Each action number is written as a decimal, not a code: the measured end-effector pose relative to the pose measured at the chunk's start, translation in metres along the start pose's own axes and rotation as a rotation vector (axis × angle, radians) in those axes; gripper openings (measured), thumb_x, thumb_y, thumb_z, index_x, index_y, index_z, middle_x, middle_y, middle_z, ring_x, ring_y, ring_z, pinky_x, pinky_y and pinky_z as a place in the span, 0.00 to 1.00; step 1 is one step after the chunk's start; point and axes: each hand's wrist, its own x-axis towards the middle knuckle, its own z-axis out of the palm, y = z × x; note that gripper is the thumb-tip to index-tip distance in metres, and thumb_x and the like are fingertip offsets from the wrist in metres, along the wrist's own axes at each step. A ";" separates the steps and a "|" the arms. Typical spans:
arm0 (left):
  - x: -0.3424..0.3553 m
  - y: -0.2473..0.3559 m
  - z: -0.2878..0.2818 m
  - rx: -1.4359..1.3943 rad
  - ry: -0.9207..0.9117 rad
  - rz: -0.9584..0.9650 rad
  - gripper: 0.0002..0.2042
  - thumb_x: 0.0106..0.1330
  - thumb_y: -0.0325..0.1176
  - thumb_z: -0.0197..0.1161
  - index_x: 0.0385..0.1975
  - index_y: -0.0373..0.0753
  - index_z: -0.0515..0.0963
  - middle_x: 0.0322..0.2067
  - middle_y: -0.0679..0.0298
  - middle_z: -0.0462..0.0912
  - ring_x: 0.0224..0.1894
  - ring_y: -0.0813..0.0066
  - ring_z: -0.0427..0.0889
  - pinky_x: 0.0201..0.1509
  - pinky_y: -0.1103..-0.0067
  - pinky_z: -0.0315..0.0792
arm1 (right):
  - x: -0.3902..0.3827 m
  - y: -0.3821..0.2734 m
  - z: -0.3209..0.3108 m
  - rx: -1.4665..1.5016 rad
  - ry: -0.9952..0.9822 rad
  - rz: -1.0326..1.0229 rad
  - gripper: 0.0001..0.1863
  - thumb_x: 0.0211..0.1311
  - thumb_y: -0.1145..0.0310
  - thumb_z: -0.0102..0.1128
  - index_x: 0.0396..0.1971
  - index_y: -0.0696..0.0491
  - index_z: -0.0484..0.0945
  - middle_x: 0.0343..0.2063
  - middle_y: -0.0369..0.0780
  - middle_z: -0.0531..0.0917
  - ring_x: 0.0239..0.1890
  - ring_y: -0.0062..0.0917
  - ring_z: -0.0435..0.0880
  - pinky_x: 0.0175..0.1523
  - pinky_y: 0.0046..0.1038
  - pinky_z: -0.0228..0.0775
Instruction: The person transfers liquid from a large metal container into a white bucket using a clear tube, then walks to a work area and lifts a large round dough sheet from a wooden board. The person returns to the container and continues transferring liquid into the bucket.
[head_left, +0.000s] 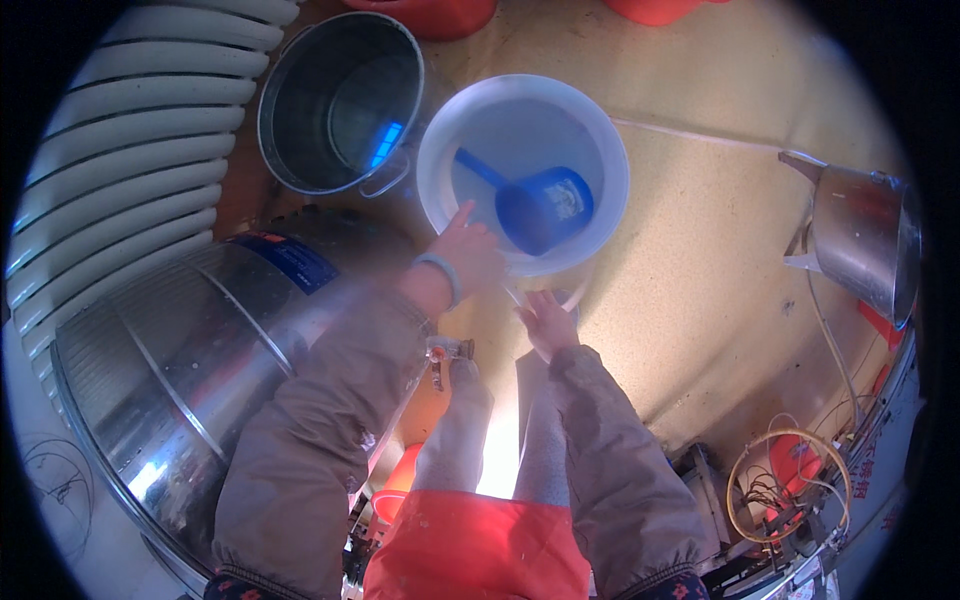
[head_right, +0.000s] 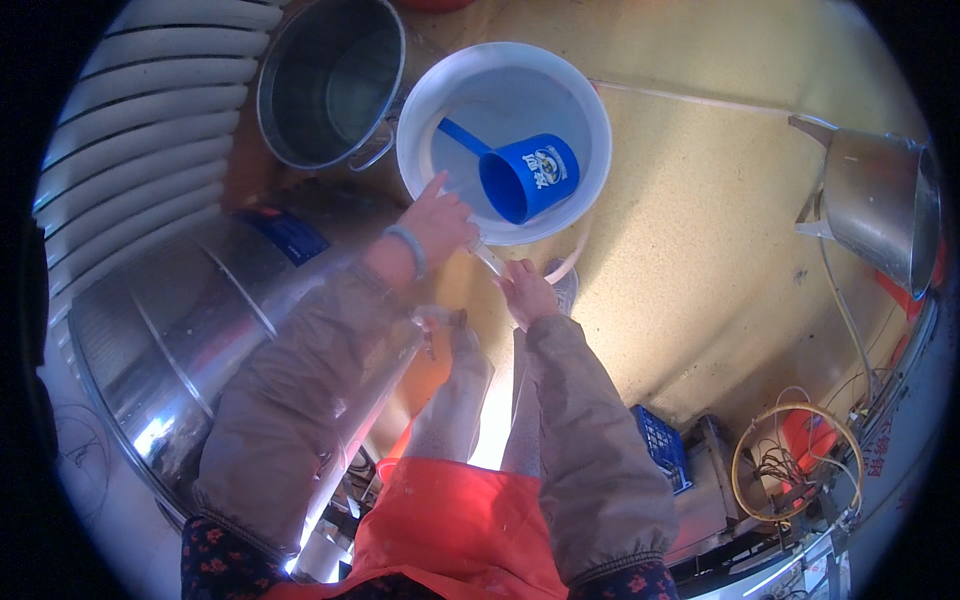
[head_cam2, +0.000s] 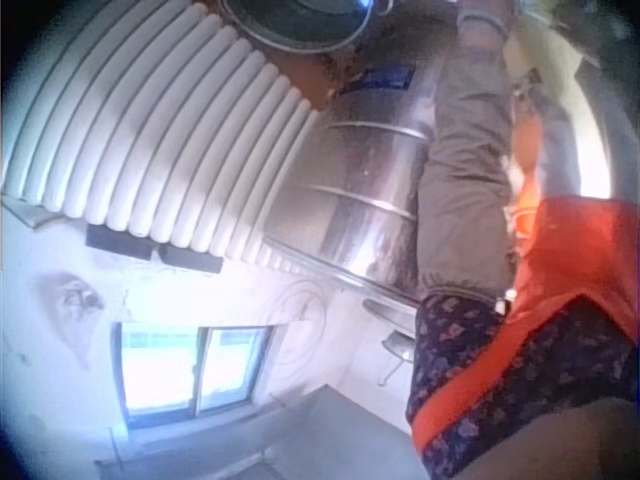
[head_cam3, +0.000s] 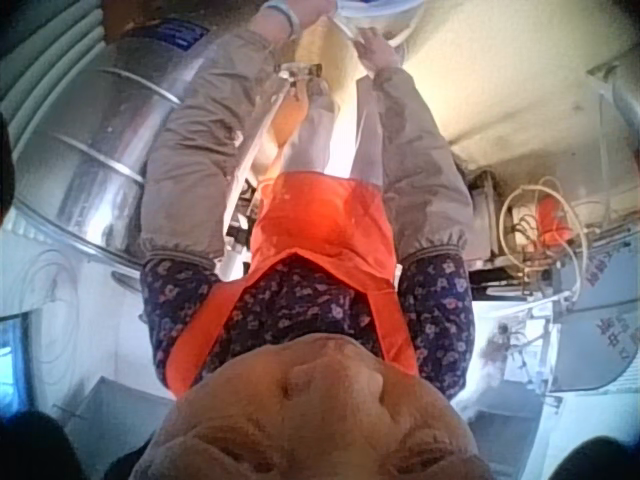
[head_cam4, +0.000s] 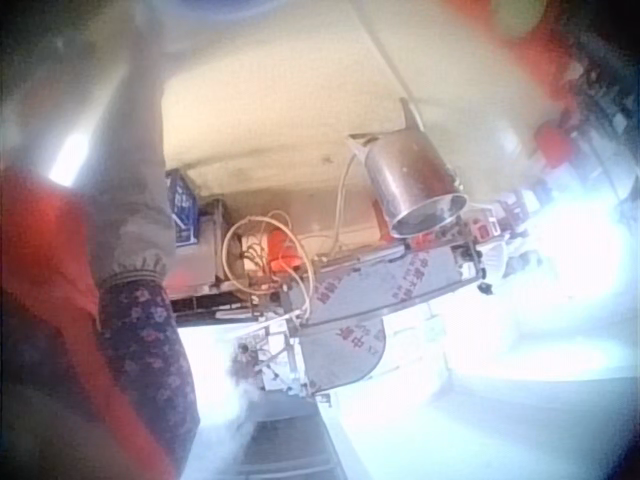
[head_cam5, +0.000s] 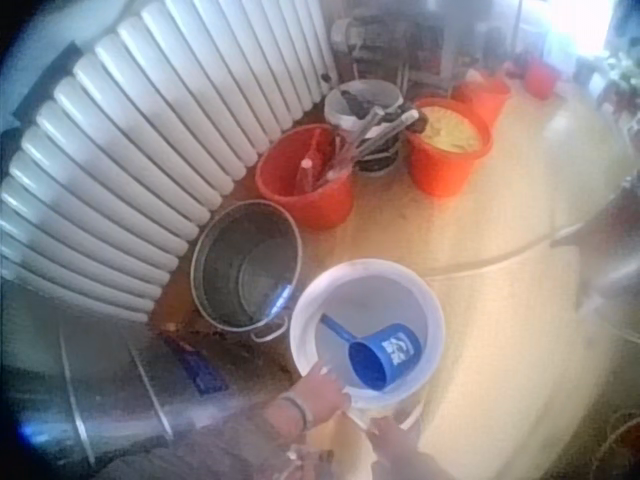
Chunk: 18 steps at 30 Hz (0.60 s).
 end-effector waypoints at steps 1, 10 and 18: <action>0.001 0.000 0.001 0.003 -0.002 0.007 0.07 0.51 0.29 0.55 0.27 0.50 0.79 0.30 0.66 0.76 0.45 0.68 0.72 0.65 0.59 0.46 | 0.000 0.000 -0.001 -0.004 0.003 -0.006 0.13 0.57 0.64 0.50 0.39 0.54 0.70 0.37 0.46 0.73 0.39 0.43 0.73 0.42 0.40 0.65; 0.018 0.003 0.007 0.047 -0.080 -0.022 0.08 0.51 0.33 0.58 0.32 0.51 0.77 0.32 0.66 0.77 0.45 0.69 0.73 0.64 0.58 0.46 | 0.006 0.012 -0.007 -0.050 0.009 -0.001 0.09 0.56 0.63 0.50 0.27 0.54 0.73 0.27 0.44 0.75 0.34 0.42 0.74 0.39 0.39 0.65; 0.020 0.005 0.002 0.030 -0.107 -0.019 0.11 0.50 0.38 0.61 0.35 0.50 0.76 0.33 0.67 0.78 0.45 0.69 0.73 0.64 0.60 0.48 | 0.006 0.015 -0.007 -0.017 0.035 -0.015 0.11 0.56 0.61 0.49 0.28 0.54 0.73 0.29 0.45 0.76 0.34 0.42 0.75 0.38 0.41 0.65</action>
